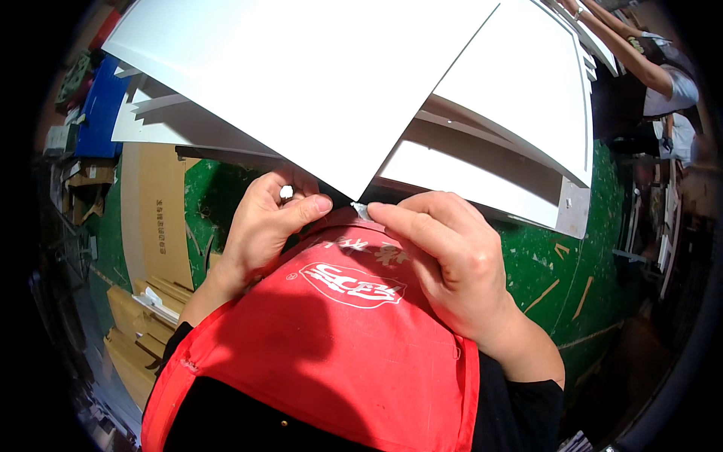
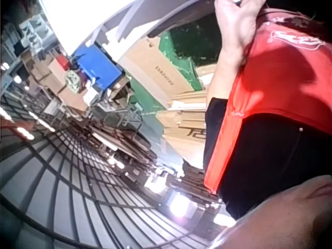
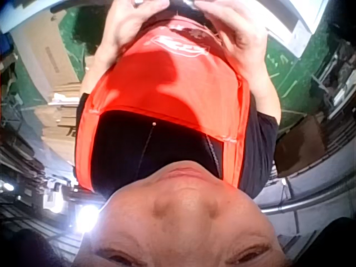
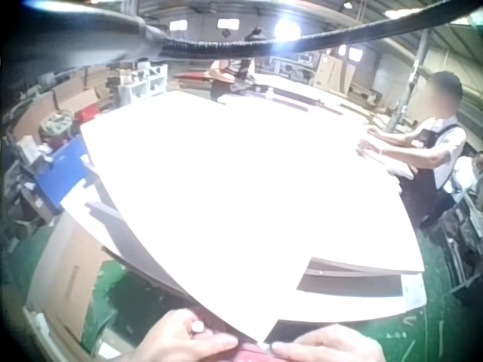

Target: The person wipes a white cabinet door with a cloth and uses a utility knife to trim the edges and remove excess material. They handle the door multiple times, turning it over to work on different sides and wiping the surface between cuts.

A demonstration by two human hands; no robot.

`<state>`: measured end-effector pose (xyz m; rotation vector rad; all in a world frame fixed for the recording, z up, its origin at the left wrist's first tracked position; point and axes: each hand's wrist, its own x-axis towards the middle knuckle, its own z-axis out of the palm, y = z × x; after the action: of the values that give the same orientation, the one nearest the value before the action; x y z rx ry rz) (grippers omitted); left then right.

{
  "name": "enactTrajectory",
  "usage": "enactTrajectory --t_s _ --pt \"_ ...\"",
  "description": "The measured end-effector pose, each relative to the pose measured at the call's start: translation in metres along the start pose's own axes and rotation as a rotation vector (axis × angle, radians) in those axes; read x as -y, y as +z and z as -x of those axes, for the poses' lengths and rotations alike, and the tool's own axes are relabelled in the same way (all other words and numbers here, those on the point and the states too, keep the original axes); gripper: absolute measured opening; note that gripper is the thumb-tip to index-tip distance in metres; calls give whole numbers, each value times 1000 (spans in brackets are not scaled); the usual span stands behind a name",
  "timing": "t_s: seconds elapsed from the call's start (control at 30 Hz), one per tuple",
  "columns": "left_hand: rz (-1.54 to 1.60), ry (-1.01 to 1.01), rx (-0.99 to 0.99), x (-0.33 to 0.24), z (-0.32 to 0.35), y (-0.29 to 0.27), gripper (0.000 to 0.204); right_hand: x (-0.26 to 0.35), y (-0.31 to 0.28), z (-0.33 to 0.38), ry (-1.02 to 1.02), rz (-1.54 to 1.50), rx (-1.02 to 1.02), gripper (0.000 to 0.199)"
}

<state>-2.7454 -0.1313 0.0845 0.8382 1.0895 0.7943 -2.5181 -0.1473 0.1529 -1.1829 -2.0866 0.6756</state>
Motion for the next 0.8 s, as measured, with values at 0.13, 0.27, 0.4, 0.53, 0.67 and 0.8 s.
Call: enactTrajectory --t_s 0.13,0.27,0.4,0.53,0.67,0.8 --pt "-43 17 19 -3 -2 -6 26 -3 0 4 8 -1 -18 40" --pt "-113 27 48 -2 -4 -9 29 -5 3 4 -46 59 -18 41" --pt "-2 27 78 -15 -2 -3 29 -4 0 4 -115 195 19 43" --pt "38 77 50 -12 -3 0 27 -1 -2 2 -98 129 -1 44" --pt "105 65 74 -15 -1 2 25 -8 5 2 -56 46 -30 42" --pt "43 50 38 -17 0 2 25 -4 0 4 35 9 43 41"
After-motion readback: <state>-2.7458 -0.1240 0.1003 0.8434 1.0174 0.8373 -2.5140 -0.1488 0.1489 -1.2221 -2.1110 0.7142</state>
